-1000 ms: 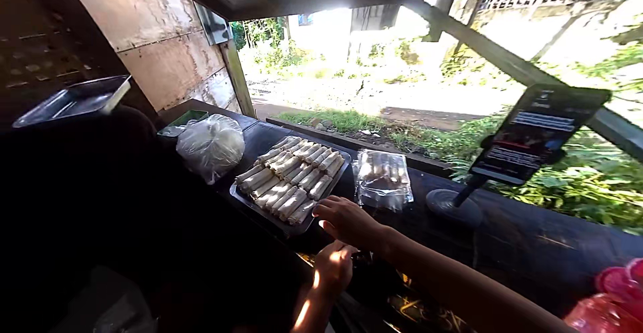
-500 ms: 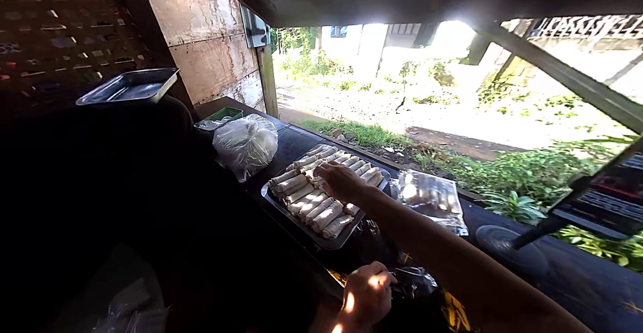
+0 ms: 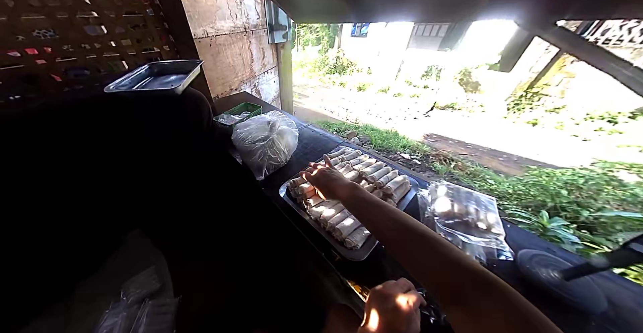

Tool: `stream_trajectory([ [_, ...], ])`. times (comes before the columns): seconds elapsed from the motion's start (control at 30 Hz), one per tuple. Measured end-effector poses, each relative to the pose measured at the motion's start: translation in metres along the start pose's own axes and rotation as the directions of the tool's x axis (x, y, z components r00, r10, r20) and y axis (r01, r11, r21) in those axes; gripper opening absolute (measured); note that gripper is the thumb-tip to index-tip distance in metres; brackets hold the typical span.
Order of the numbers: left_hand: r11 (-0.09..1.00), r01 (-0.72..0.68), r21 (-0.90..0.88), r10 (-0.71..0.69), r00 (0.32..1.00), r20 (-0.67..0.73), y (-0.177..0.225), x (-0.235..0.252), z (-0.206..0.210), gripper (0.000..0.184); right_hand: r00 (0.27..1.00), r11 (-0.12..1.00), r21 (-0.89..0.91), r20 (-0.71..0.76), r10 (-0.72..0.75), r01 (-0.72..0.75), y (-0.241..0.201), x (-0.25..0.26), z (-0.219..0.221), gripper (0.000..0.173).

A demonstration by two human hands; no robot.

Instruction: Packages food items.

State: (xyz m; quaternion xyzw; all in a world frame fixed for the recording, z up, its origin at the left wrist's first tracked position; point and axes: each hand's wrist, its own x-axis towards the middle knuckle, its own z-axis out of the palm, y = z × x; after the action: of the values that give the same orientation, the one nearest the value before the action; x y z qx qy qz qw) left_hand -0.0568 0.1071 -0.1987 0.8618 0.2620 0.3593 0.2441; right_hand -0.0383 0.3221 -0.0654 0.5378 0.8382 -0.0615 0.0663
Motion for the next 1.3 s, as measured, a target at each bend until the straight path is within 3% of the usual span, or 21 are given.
stream_trajectory([
  [0.1,0.999,0.034,0.007,-0.034,0.999,0.041,0.006,0.002,-0.007,0.017,1.0,1.0,-0.015,0.001,-0.013,0.013,0.001,0.002,0.001,0.051],
  [0.23,0.995,-0.097,-0.013,0.094,0.984,-0.149,-0.011,-0.003,0.017,0.011,1.0,0.996,-0.081,-0.005,-0.021,0.021,0.002,0.008,-0.002,0.053],
  [0.3,0.994,-0.1,-0.033,0.094,0.984,-0.152,-0.014,-0.004,0.02,0.011,1.0,0.996,-0.091,0.0,-0.022,0.022,0.003,0.009,-0.002,0.054],
  [0.43,0.994,-0.098,-0.04,0.091,0.986,-0.143,-0.014,-0.003,0.021,0.011,0.999,0.999,0.017,-0.015,-0.034,0.034,0.004,0.006,-0.005,0.047],
  [0.53,0.995,-0.098,-0.036,0.093,0.989,-0.111,-0.015,-0.003,0.02,0.016,0.964,0.964,0.236,-0.258,-0.062,0.125,0.021,-0.002,-0.022,0.041],
  [0.63,0.999,-0.051,-0.011,0.05,0.995,-0.083,-0.006,0.0,0.01,0.018,0.904,0.938,0.287,-0.424,-0.057,0.194,0.053,-0.009,-0.047,0.041],
  [0.73,0.999,-0.046,-0.002,0.045,0.995,-0.094,-0.004,0.001,0.01,0.017,0.965,0.968,0.247,-0.26,0.028,0.039,0.074,-0.017,-0.059,0.033],
  [0.87,0.999,-0.048,0.013,0.049,0.994,-0.1,-0.006,0.0,0.012,0.018,0.997,0.995,0.092,-0.06,0.041,-0.035,0.092,-0.013,-0.029,0.043],
  [1.13,0.999,-0.043,0.015,0.044,0.994,-0.098,-0.002,0.001,0.007,0.018,0.994,0.987,0.133,0.07,0.078,-0.087,0.099,-0.012,-0.015,0.065],
  [1.3,0.996,-0.074,-0.051,0.067,0.989,-0.128,-0.016,-0.004,0.024,0.013,0.991,0.991,0.072,0.074,0.11,-0.115,0.109,-0.01,-0.006,0.078],
])
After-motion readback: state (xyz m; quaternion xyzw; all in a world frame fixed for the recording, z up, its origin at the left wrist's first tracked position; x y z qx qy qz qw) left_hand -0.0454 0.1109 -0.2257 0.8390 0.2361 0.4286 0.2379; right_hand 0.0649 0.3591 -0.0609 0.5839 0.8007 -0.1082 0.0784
